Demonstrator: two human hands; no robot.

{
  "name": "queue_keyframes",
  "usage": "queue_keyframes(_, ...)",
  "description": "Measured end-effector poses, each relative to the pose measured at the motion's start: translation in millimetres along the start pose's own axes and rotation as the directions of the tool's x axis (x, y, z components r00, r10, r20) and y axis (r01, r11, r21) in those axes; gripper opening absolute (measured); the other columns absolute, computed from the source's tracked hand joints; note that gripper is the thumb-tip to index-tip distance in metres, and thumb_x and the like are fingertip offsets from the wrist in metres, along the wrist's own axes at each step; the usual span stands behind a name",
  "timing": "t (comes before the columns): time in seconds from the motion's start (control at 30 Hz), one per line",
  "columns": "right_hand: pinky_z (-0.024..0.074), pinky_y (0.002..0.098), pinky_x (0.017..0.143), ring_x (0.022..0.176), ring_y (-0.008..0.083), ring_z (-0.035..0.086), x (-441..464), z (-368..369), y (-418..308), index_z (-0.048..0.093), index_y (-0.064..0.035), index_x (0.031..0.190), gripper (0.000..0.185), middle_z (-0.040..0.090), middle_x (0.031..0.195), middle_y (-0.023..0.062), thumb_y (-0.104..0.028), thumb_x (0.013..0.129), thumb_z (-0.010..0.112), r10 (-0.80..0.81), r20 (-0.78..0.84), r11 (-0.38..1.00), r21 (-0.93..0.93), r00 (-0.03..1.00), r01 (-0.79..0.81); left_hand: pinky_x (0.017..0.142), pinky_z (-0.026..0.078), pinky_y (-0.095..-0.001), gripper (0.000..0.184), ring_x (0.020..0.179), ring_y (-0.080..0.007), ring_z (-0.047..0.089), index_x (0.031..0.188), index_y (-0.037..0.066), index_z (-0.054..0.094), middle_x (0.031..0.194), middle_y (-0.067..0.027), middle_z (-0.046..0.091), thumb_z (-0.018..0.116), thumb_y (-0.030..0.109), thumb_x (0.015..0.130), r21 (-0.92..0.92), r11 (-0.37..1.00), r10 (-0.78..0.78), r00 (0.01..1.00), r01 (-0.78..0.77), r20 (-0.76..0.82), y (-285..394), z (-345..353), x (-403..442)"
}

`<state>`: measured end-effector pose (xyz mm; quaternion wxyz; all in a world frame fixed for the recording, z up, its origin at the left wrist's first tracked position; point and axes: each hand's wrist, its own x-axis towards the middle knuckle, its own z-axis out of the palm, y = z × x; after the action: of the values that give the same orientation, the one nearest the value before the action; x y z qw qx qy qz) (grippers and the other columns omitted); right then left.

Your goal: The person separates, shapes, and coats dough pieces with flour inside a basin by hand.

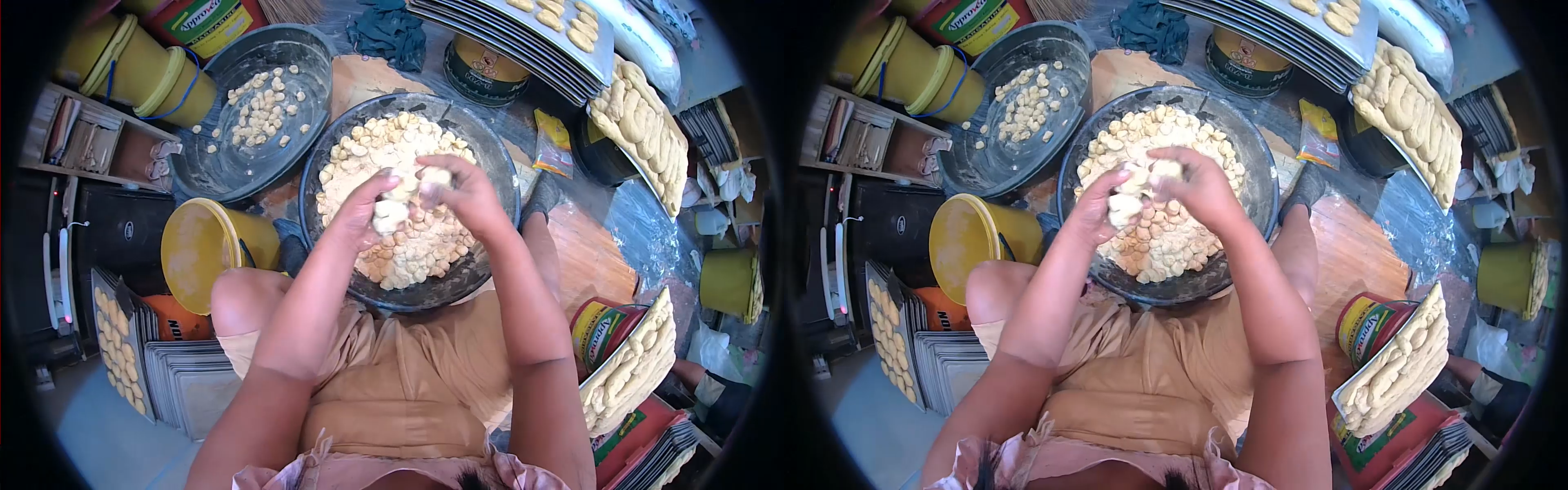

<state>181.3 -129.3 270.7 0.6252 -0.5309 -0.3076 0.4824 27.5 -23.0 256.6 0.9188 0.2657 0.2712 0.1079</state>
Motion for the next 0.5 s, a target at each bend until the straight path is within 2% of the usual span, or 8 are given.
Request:
queue_keyframes(0.03, 0.0473, 0.0228, 0.064, 0.071, 0.0100, 0.058, -0.3, -4.1, -12.6, 0.061, 0.0013, 0.108, 0.026, 0.063, 0.088, 0.0050, -0.008, 0.085, 0.066, 0.084, -0.073, 0.996, 0.032, 0.994, -0.082, 0.059, 0.057, -0.0348, 0.033, 0.078, -0.0226, 0.067, 0.112, 0.007, 0.054, 0.091, -0.0089, 0.065, 0.058, 0.029, 0.088, -0.014, 1.000, 0.000, 1.000, 0.000, 0.002, 4.4, -6.4, -4.7)
queue_keyframes(0.13, 0.0477, 0.0281, 0.076, 0.081, 0.0139, 0.058, 7.7, -20.7, -21.8, 0.062, 0.0006, 0.110, 0.028, 0.062, 0.094, 0.0058, -0.013, 0.086, 0.064, -0.004, -0.186, 0.970, -0.241, 0.983, -0.042, 0.062, 0.057, -0.0354, 0.034, 0.078, -0.0207, 0.067, 0.115, 0.007, 0.051, 0.094, -0.0083, 0.064, 0.060, 0.025, 0.087, 0.031, 0.998, -0.045, 0.996, 0.047, -0.073, 16.8, -2.5, -25.5)
queue_keyframes(0.17, 0.0458, 0.0320, 0.083, 0.089, 0.0170, 0.056, 10.1, -22.7, -18.6, 0.061, -0.0009, 0.113, 0.037, 0.059, 0.099, 0.0062, -0.020, 0.083, 0.069, -0.219, -0.053, 0.859, -0.484, 0.974, 0.167, 0.063, 0.057, -0.0351, 0.035, 0.079, -0.0199, 0.066, 0.117, 0.007, 0.051, 0.096, -0.0084, 0.063, 0.060, 0.024, 0.088, 0.080, 0.994, -0.063, 0.995, 0.070, -0.076, 20.1, 3.3, -31.3)
queue_keyframes(0.27, 0.0435, 0.0333, 0.088, 0.099, 0.0187, 0.054, -7.5, 8.1, -27.9, 0.060, -0.0026, 0.115, 0.045, 0.058, 0.101, 0.0070, -0.024, 0.079, 0.074, -0.362, 0.266, 0.740, -0.501, 0.894, 0.449, 0.070, 0.056, -0.0313, 0.040, 0.087, -0.0162, 0.064, 0.125, 0.005, 0.046, 0.105, -0.0086, 0.059, 0.058, 0.021, 0.090, 0.190, 0.980, -0.047, 0.995, 0.064, -0.094, 24.7, 32.7, -46.1)
queue_keyframes(0.33, 0.0436, 0.0329, 0.089, 0.101, 0.0181, 0.054, -11.1, 23.2, -21.8, 0.060, -0.0043, 0.116, 0.048, 0.057, 0.103, 0.0059, -0.023, 0.076, 0.077, -0.297, 0.277, 0.755, -0.517, 0.914, 0.403, 0.074, 0.055, -0.0299, 0.042, 0.090, -0.0154, 0.063, 0.127, 0.004, 0.044, 0.107, -0.0084, 0.057, 0.057, 0.020, 0.091, 0.189, 0.980, -0.048, 0.997, 0.058, -0.056, 24.9, 37.5, -49.6)
queue_keyframes(0.37, 0.0437, 0.0327, 0.090, 0.102, 0.0178, 0.055, -12.0, 24.6, -19.1, 0.059, -0.0051, 0.117, 0.050, 0.057, 0.103, 0.0053, -0.023, 0.075, 0.078, -0.261, 0.283, 0.762, -0.527, 0.923, 0.377, 0.074, 0.055, -0.0305, 0.038, 0.090, -0.0163, 0.063, 0.122, 0.004, 0.045, 0.105, -0.0089, 0.057, 0.059, 0.017, 0.089, 0.136, 0.991, 0.001, 0.993, 0.015, -0.117, 21.4, 45.1, -49.6)
queue_keyframes(0.47, 0.0440, 0.0319, 0.091, 0.106, 0.0156, 0.054, -1.2, 11.8, -12.0, 0.059, -0.0062, 0.118, 0.049, 0.058, 0.108, 0.0048, -0.014, 0.074, 0.079, -0.158, 0.315, 0.934, -0.260, 0.936, 0.246, 0.075, 0.055, -0.0314, 0.034, 0.090, -0.0184, 0.063, 0.116, 0.004, 0.047, 0.105, -0.0112, 0.057, 0.060, 0.012, 0.086, 0.228, 0.971, 0.109, 0.981, -0.071, -0.159, 11.3, 25.1, -36.2)
queue_keyframes(0.5, 0.0449, 0.0305, 0.090, 0.106, 0.0147, 0.054, -1.7, 9.6, -9.8, 0.059, -0.0049, 0.117, 0.048, 0.059, 0.109, 0.0046, -0.007, 0.073, 0.078, -0.052, 0.326, 0.993, -0.080, 0.944, 0.082, 0.075, 0.055, -0.0320, 0.031, 0.090, -0.0199, 0.063, 0.111, 0.004, 0.048, 0.102, -0.0126, 0.059, 0.061, 0.010, 0.084, 0.179, 0.978, 0.141, 0.974, -0.109, -0.178, 12.2, 29.7, -35.3)
